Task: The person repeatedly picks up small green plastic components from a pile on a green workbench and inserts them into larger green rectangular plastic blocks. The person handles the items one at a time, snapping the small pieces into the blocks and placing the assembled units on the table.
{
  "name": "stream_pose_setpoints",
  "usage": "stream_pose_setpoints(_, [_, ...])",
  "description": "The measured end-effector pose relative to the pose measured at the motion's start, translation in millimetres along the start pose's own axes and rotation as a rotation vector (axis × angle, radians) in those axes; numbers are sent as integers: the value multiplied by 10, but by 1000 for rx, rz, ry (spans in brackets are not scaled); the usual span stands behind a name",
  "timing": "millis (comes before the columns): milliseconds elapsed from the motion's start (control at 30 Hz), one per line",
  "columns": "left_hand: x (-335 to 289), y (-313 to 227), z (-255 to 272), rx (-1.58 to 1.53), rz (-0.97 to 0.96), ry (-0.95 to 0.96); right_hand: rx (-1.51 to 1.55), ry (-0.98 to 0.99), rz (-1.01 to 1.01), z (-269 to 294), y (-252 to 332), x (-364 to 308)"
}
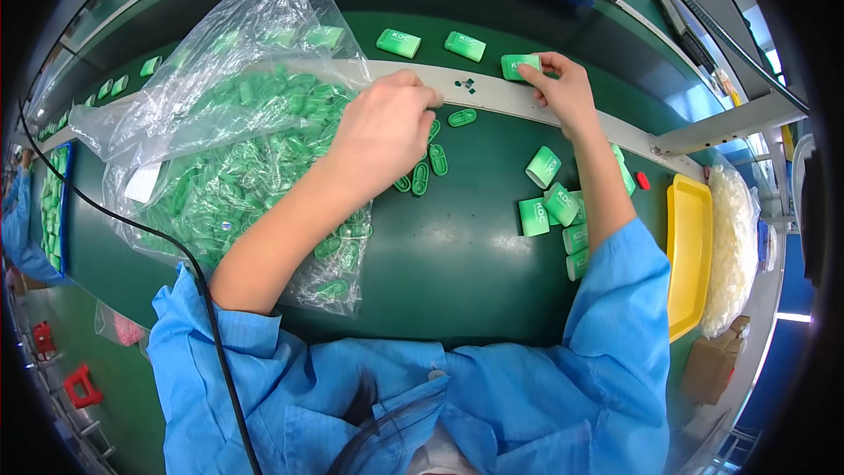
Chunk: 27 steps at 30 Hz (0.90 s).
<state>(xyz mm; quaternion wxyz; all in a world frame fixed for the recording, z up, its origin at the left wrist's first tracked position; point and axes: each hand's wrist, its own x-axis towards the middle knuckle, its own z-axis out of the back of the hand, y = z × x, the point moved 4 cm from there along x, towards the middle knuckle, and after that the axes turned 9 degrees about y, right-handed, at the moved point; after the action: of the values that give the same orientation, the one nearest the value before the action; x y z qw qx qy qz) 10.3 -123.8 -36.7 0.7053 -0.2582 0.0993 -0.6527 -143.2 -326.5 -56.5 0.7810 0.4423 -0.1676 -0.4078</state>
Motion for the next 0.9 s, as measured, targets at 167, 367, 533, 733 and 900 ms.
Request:
stream_pose_setpoints(167, [129,-90,-121,36,-3,-32,-334,-274,105,239,-284,319])
stream_pose_setpoints(367, [223,-97,-370,161,-77,35,-537,133,37,292,202,-591])
stream_pose_setpoints(533, [71,-299,-241,-240,3,158,-601,100,87,94,188,-1194])
stream_pose_setpoints(733, [-6,-196,-322,-592,120,296,-127,121,215,-226,554,-1211])
stream_pose_setpoints(900, [-48,-163,-388,-1254,268,315,17,159,288,-369,472,-1067])
